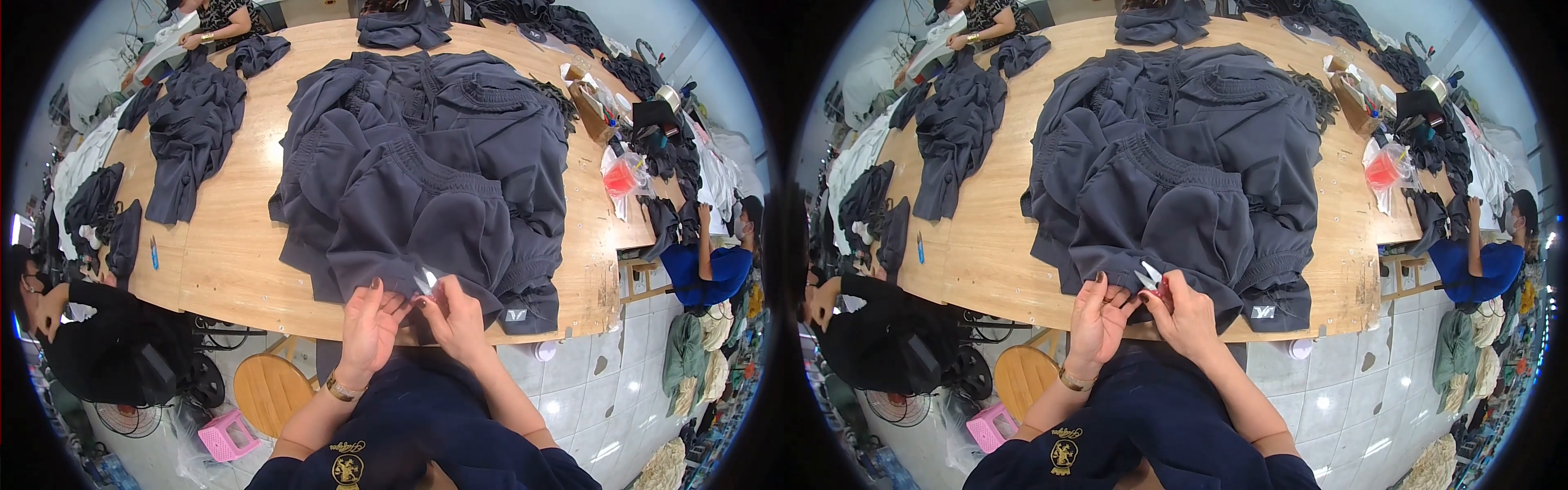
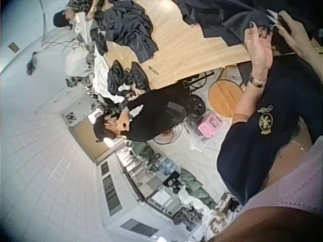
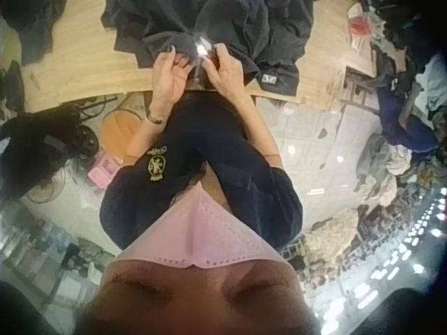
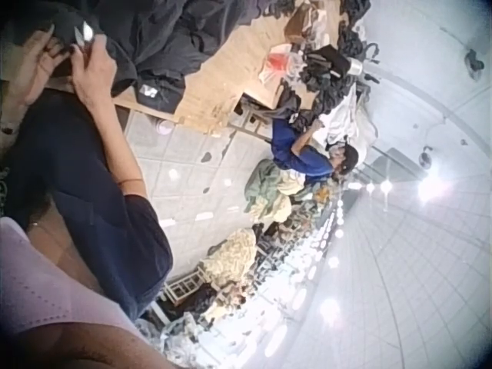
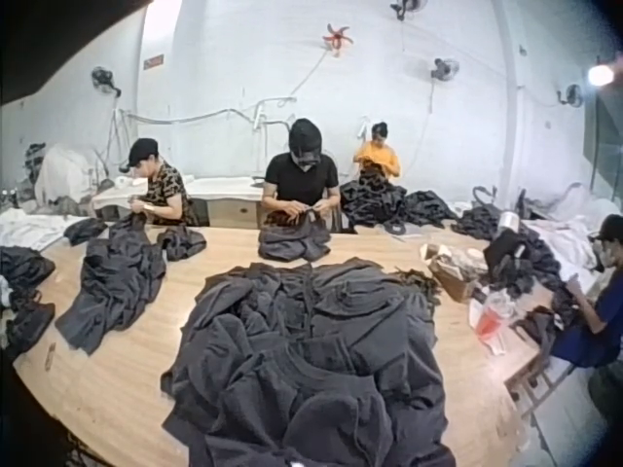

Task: Trimming loose threads from a pair of grey athletic shorts using thread snips.

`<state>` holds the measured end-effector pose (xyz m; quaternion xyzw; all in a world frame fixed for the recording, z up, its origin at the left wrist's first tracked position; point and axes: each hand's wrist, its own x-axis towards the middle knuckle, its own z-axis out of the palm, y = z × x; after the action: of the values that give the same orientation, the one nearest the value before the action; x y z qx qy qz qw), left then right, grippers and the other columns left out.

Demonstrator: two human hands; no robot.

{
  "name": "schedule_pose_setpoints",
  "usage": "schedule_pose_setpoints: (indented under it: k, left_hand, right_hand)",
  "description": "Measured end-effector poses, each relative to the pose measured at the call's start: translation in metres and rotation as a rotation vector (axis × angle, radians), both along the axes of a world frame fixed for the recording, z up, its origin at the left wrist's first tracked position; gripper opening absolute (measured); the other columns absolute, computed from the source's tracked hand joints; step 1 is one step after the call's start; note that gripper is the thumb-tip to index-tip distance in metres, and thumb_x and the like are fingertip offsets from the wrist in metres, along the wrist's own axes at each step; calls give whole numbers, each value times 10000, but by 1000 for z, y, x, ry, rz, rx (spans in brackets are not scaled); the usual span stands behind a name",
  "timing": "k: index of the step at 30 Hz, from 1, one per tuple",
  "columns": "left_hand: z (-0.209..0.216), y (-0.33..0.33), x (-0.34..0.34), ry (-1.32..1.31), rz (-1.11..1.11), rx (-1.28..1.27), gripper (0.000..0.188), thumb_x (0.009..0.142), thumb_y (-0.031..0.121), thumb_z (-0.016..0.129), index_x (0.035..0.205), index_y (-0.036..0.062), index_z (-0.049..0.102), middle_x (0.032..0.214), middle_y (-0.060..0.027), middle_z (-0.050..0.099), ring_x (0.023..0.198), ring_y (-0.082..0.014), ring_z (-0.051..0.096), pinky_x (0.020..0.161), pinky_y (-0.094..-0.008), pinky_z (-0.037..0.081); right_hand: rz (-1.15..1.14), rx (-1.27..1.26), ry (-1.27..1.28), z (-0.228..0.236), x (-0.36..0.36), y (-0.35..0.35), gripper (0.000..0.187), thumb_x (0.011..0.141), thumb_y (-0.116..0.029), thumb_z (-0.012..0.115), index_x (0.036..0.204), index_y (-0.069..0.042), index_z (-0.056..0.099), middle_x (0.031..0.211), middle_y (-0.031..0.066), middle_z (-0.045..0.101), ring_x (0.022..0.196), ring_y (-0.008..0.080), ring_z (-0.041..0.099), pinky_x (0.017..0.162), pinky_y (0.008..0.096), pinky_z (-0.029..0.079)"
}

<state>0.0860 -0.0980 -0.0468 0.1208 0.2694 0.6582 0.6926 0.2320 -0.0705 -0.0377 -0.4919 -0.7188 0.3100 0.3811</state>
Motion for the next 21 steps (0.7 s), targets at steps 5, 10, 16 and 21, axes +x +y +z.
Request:
schedule_pose_setpoints:
  k: [5,10,16,21]
  left_hand:
    - [5,-1,6,73,44,-59,236,992,224,448,983,26,577,994,-111,639,908,-173,611,823,-329,493]
    - [-8,-6,3,89,-14,28,248,990,236,449,1007,32,589,942,-68,659,860,-148,637,776,-284,513]
    - [8,1,3,90,-10,-42,279,999,244,416,1045,13,567,1005,-107,640,963,-202,623,929,-401,491]
    - [11,6,-1,4,54,-19,246,990,210,441,1042,9,572,1056,-122,622,1021,-221,598,986,-465,447]
  right_hand:
    - [7,42,194,8,-9,4,313,747,-97,697,1043,-43,609,641,35,582,494,147,558,478,251,406]
    - [172,365,-20,3,-9,13,397,602,-32,671,996,-71,652,650,26,594,525,178,561,489,278,397]
    - [238,450,83,-5,-5,2,252,648,-4,706,888,-53,649,582,24,540,451,174,483,453,286,353]
    - [278,388,188,-9,9,-11,201,695,-52,718,883,-48,647,634,39,581,479,158,524,475,260,402]
